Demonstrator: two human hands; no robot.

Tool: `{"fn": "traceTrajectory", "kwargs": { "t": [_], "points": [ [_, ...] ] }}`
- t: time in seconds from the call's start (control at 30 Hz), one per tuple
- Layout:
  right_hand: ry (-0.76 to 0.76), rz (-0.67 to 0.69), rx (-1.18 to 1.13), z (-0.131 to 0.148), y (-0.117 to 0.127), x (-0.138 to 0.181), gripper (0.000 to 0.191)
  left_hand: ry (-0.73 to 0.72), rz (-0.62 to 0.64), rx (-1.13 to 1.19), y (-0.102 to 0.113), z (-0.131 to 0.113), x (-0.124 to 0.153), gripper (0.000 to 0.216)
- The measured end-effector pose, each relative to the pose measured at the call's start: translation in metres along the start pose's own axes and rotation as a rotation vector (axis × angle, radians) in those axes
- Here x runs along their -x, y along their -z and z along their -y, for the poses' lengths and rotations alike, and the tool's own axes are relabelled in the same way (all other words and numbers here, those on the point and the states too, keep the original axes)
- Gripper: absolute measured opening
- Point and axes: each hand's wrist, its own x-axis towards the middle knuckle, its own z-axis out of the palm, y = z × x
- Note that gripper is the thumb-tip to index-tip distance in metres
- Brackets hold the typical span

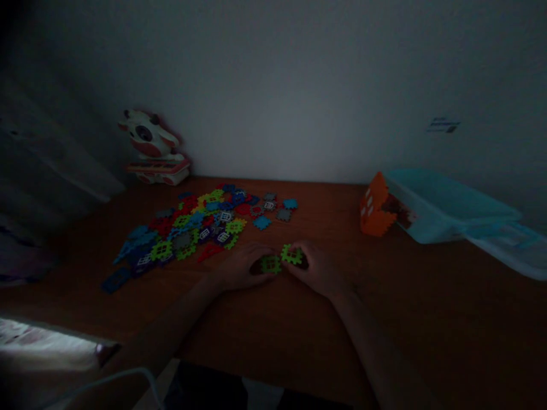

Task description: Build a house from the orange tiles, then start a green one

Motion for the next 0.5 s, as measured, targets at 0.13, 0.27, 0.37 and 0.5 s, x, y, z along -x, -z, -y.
{"fn": "traceTrajectory", "kwargs": {
  "t": [0.13,0.27,0.37,0.5],
  "points": [
    [-0.011,0.011,-0.004,0.000,0.000,0.000,0.026,-0.018,-0.005,-0.048,0.002,0.007,0.002,0.049],
    [0.019,0.016,-0.006,-0.003,-0.001,-0.001,0.026,-0.098,0.004,-0.023,0.000,0.010,0.002,0.039],
    [0.029,-0.023,0.030,-0.005,-0.002,-0.002,0.028,-0.096,0.014,-0.022,-0.001,0.008,0.001,0.030],
    [-0.029,-0.085,0.071,-0.006,-0.002,-0.004,0.023,-0.044,0.013,-0.134,0.002,-0.001,-0.002,0.033]
  ]
}}
